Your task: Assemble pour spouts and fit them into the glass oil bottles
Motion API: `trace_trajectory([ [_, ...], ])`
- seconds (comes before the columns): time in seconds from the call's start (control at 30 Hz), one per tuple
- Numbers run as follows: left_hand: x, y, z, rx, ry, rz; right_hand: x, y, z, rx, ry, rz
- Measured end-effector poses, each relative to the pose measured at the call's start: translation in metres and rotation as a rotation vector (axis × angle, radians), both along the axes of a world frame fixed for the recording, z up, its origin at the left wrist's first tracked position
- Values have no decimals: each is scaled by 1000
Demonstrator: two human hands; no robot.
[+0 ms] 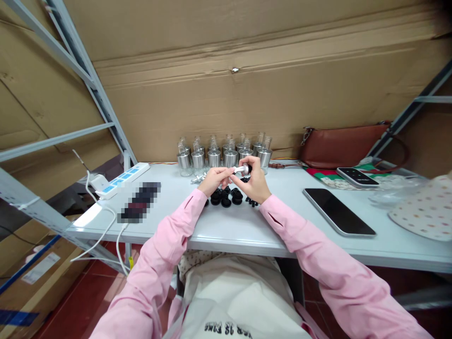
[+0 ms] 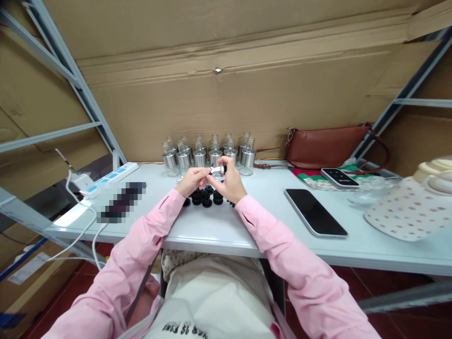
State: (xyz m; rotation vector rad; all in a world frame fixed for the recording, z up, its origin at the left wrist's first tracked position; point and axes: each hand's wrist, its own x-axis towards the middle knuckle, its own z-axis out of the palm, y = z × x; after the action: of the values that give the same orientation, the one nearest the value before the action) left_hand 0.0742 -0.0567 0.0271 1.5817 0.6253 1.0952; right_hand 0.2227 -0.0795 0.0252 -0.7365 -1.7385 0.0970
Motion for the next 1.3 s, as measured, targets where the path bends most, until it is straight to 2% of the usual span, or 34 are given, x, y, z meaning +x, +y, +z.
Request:
trace_trajectory([
  [0.17, 2, -1, 2, -121, -19, -61, -1, -2, 3, 0, 45, -10],
  [0.33, 6, -5, 6, -251, -148, -79, -2, -2, 5, -22, 87, -4],
  [0.53, 4, -9, 5, -452, -268, -238, -5, -4, 6, -44, 95, 40],
  [0.63, 0, -10, 5, -472, -275, -293, -6, -5, 7, -59, 87, 58],
  [0.83, -5, -9, 6, -519, -245, -305, -6, -3, 5, -62, 38, 95],
  [1.13, -9, -10, 8, -590, -199, -369, -3, -8, 9, -29, -54, 86],
  [1.3, -7, -11, 7, -602, -200, -362, -2, -7, 8, -27, -80, 74],
])
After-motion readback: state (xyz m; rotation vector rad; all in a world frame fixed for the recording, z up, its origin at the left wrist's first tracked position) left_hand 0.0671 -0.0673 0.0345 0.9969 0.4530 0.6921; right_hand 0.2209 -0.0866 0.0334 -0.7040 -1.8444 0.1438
